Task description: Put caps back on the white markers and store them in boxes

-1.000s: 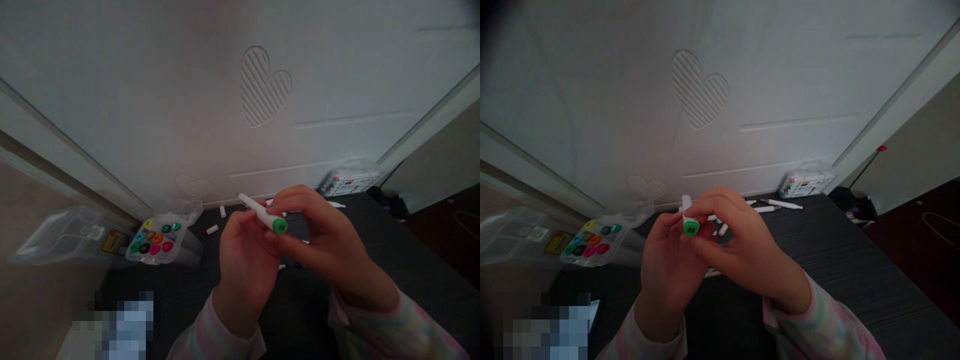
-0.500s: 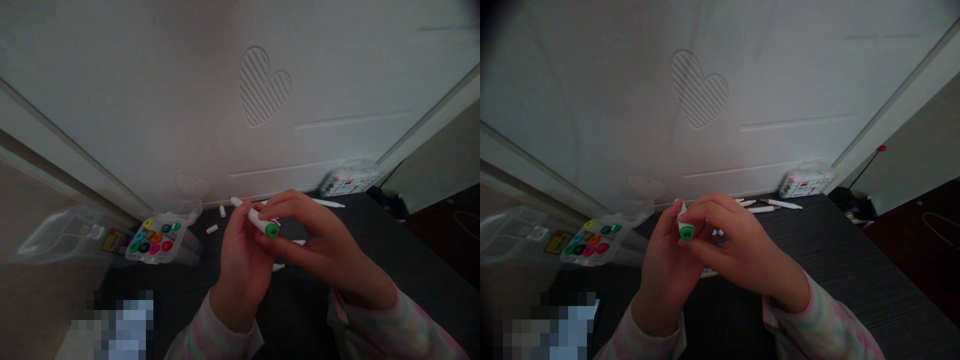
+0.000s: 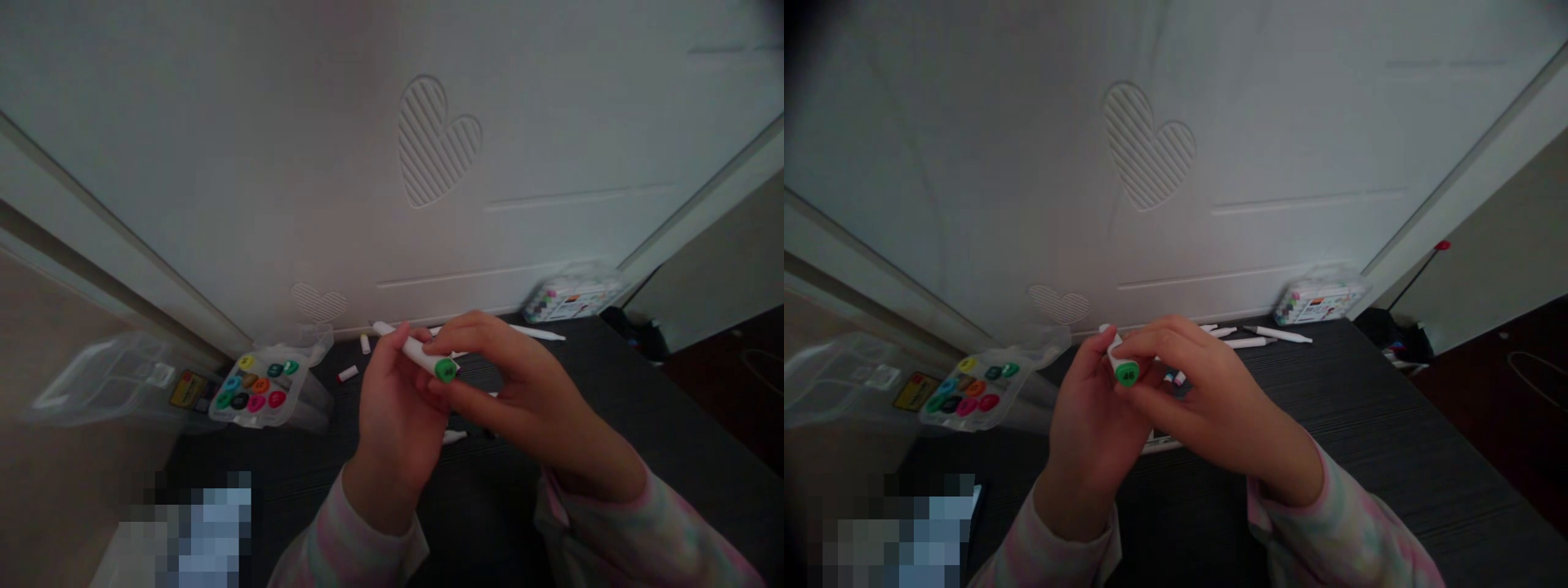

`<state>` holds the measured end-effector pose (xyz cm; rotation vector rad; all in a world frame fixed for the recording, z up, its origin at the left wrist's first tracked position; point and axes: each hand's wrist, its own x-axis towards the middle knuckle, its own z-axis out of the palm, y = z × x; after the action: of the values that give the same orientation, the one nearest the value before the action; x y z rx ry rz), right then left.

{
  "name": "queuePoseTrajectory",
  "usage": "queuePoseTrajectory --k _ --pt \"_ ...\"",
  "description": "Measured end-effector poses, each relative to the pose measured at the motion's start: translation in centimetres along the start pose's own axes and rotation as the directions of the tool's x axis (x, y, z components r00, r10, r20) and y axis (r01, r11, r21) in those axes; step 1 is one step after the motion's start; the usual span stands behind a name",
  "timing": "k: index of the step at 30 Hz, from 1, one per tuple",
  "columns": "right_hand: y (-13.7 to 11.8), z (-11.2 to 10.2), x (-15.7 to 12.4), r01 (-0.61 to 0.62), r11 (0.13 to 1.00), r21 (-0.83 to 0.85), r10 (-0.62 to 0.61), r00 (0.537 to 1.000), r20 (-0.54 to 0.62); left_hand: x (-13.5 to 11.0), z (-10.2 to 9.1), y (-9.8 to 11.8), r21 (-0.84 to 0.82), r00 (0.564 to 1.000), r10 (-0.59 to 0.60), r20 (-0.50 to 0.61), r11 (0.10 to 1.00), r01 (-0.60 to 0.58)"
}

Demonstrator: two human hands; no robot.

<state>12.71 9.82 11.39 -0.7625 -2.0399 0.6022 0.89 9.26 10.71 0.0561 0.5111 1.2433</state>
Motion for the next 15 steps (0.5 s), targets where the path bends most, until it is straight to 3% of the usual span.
queuePoseTrajectory --k 7,15 --pt "-0.1 -0.5 0.0 -0.045 0.999 -0.029 0.045 0.999 0.000 -0.3 0.0 1.0 0.049 0.998 0.031 0.059 0.998 -0.034" --pt "-0.2 -0.7 0.0 -0.073 0.997 -0.040 0.074 0.997 0.022 -0.3 0.0 1.0 0.072 0.999 0.042 0.032 0.996 -0.044"
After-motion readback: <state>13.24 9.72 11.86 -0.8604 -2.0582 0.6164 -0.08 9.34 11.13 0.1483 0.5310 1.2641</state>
